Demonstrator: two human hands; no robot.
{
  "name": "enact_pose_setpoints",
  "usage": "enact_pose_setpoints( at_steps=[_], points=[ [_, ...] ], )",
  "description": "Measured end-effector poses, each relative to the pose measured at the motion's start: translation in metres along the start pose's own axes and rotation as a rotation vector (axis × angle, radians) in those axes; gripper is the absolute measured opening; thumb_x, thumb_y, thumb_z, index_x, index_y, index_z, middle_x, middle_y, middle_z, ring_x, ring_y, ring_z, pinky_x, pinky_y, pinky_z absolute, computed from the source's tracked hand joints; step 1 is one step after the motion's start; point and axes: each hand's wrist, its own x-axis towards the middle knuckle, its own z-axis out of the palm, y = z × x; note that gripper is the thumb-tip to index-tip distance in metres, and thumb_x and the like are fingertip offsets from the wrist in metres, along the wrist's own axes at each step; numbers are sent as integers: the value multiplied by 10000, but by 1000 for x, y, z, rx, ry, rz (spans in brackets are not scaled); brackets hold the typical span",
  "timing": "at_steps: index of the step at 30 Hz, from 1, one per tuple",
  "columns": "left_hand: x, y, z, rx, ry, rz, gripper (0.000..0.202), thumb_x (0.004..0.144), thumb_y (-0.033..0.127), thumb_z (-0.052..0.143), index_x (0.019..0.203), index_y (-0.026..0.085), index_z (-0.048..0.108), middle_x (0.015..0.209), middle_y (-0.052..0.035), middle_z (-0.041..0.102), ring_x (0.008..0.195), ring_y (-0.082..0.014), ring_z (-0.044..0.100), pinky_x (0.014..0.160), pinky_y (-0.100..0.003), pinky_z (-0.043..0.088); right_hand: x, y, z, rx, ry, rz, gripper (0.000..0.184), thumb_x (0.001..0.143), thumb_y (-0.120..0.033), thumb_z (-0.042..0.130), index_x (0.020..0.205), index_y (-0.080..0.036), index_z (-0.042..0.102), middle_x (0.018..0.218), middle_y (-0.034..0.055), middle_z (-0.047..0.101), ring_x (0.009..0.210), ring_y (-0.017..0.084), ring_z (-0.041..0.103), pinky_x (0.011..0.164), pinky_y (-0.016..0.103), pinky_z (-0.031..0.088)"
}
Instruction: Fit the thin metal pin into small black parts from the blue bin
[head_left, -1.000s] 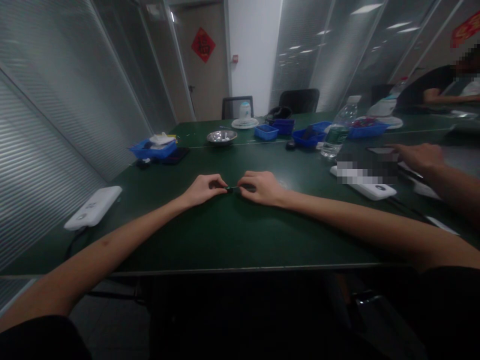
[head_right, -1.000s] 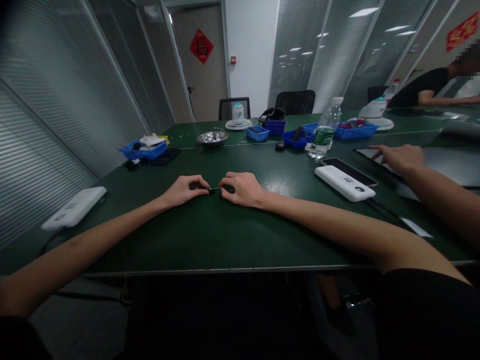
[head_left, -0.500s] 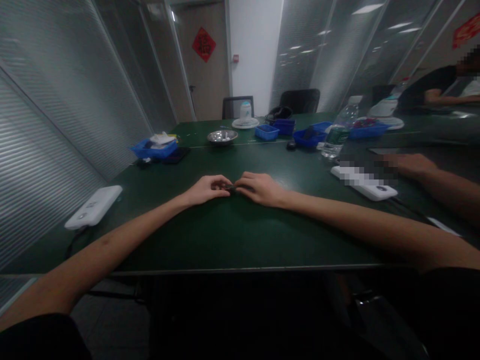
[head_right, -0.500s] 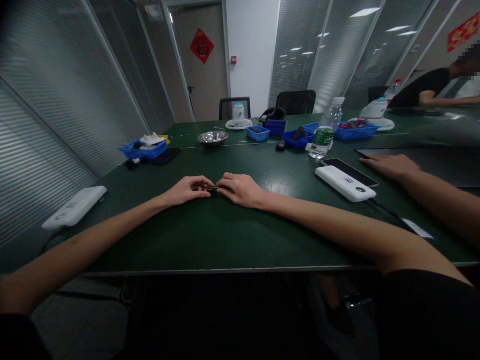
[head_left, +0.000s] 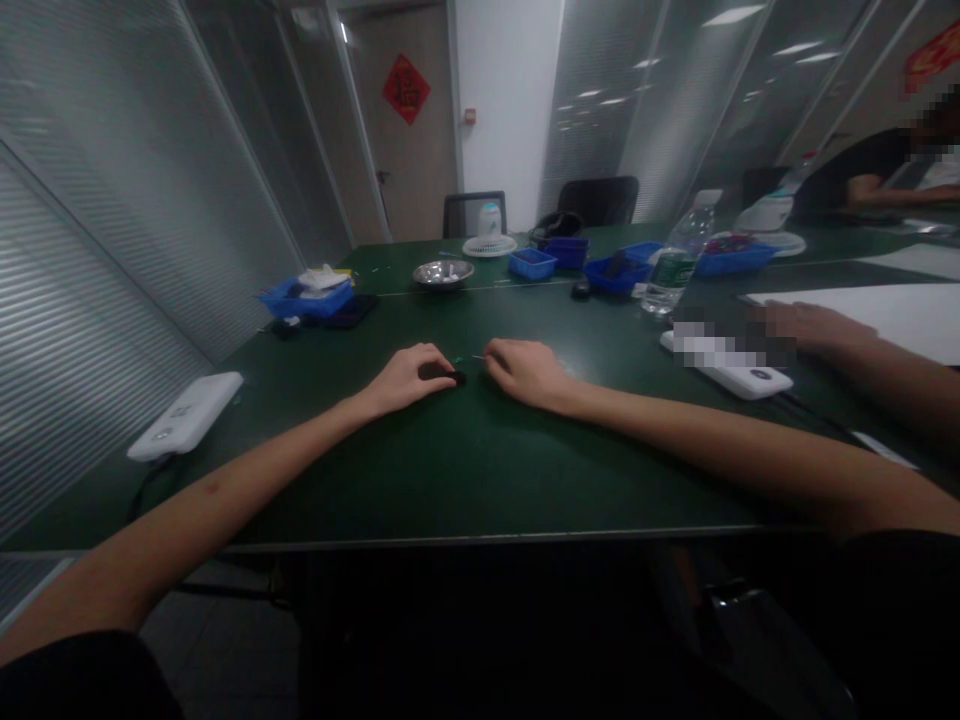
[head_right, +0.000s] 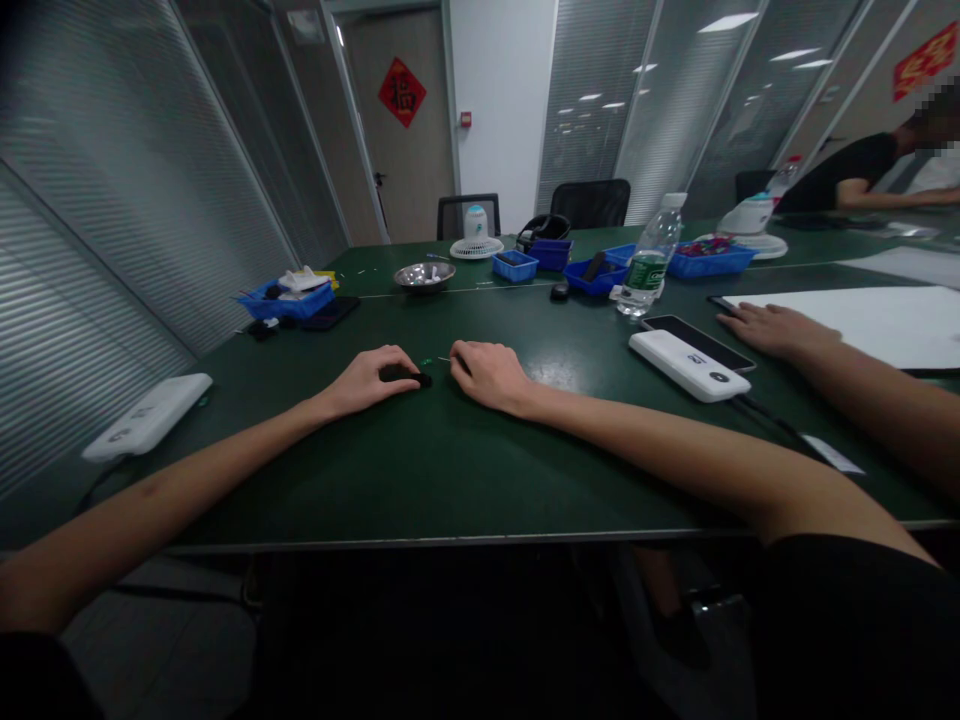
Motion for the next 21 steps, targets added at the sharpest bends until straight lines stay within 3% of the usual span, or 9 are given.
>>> enact_pose_setpoints(
  at_steps=[3,6,10,14,16,18,21],
  points=[
    [0,2,1,18,-11,54,229,941,415,692,1067,231,742,1259,-82,694,1199,-274,611,1038,-438,479,-1,-3,-1,-26,-22,15,276,1068,-341,417,1170,-169,608,972,117,738,749,223,642,644,310,379],
    [0,4,3,34,-42,50,223,969,390,653,1112,229,714,1414,-84,636,1332,-280,554,1115,-455,443,-3,-7,-6,-34,-71,-83,278,1067,-307,392,1220,-139,552,906,99,719,655,190,599,613,298,356],
    [2,4,4,111,-79,36,245,999,356,600,1197,233,675,1346,-77,680,1268,-264,613,1116,-460,448,-11,-19,-15,-69,-201,-450,279,1048,-288,421,1237,-121,541,966,96,709,638,158,574,592,284,360],
    [3,4,1,162,-65,30,258,995,355,601,1211,235,677,1227,-71,721,1152,-262,665,1054,-450,497,-30,-51,-25,-120,-280,-832,374,1052,-301,427,1383,-138,489,1040,83,699,672,152,595,509,278,322],
    [2,4,-1,158,-45,32,238,985,345,615,1175,222,687,1195,-79,723,1119,-262,672,1019,-435,521,-46,-72,-29,-83,-243,-986,417,1063,-350,421,1421,-144,485,983,62,687,662,148,598,475,277,318],
    [2,3,-2,144,-37,36,228,976,328,625,1163,213,689,1182,-85,720,1096,-258,676,997,-425,537,-66,-93,-34,-1,-122,-1116,433,1057,-403,444,1398,-156,545,901,32,669,624,136,585,450,282,323],
    [1,0,-4,126,-48,44,230,973,309,630,1168,204,690,1173,-86,716,1071,-247,680,977,-418,550,-100,-118,-45,216,131,-1132,302,1008,-470,525,1110,-255,711,744,-22,618,521,103,514,430,268,322]
  ],
)
